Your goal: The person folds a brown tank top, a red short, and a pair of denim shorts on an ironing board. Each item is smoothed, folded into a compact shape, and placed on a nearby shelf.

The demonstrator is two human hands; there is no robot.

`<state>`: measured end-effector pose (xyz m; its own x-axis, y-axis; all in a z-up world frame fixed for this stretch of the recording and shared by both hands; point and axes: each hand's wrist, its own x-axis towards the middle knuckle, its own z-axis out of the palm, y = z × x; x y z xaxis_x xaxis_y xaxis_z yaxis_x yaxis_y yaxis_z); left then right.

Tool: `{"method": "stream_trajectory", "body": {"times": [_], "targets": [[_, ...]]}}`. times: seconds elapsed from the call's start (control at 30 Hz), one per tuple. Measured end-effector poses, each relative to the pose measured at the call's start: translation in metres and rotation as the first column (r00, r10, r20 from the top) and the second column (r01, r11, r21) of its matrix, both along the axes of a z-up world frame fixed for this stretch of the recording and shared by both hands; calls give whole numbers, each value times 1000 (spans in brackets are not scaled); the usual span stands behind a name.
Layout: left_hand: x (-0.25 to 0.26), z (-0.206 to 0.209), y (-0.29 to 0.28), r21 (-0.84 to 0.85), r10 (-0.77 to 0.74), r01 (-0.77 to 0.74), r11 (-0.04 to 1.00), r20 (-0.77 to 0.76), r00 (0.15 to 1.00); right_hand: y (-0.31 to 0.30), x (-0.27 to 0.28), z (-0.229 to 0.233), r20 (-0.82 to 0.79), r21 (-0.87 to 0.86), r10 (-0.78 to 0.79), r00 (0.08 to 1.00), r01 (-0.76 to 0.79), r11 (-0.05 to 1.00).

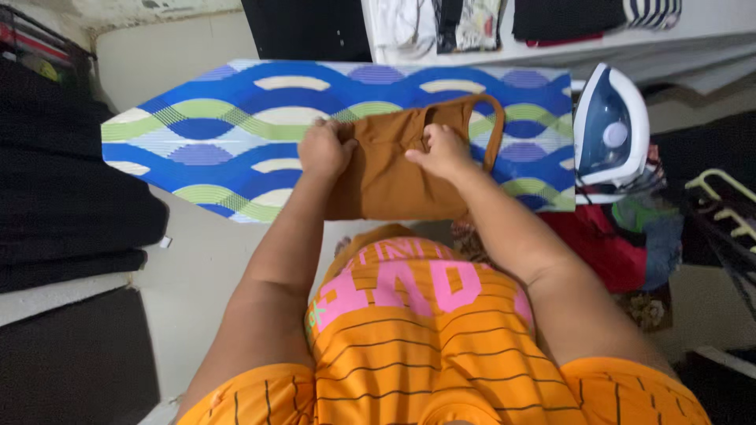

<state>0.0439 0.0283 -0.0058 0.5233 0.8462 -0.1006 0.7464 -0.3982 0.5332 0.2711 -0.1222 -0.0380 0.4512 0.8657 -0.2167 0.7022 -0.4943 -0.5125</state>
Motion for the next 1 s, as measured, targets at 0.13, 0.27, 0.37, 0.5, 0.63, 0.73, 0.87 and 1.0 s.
{"method": "stream_trajectory", "body": {"times": [0.13, 0.27, 0.37, 0.5, 0.63, 0.73, 0.87, 1.0], "targets": [[-4, 3, 4, -33, -8, 11, 999, 105, 994, -5, -8, -1, -148, 84, -38, 988, 51, 995], [-14, 24, 15, -237, 142, -99, 966, 170, 975, -14, 19, 18, -390, 209, -79, 918, 172, 963], [-6, 58, 26, -533, 350, -65, 843, 454, 819, -18, 42, 58, -483, 412, -82, 872, 309, 857], [14, 121, 28, -399, 167, 258, 880, 768, 619, -35, 61, 141, -672, 546, 205, 712, 289, 786], [21, 188, 8, 305, -416, 283, 909, 635, 651, -54, 63, 226, -132, 568, 140, 981, -41, 822], [37, 230, -17, 530, -614, 330, 781, 558, 558, -66, 42, 274, 352, 584, 100, 931, -302, 753], [75, 248, -51, 533, -629, 334, 777, 659, 413, -42, 1, 292, 221, 639, 244, 944, -330, 695], [75, 205, -66, 302, -413, 547, 781, 907, 89, -46, 28, 309, 14, 740, 354, 935, -248, 625]]}}
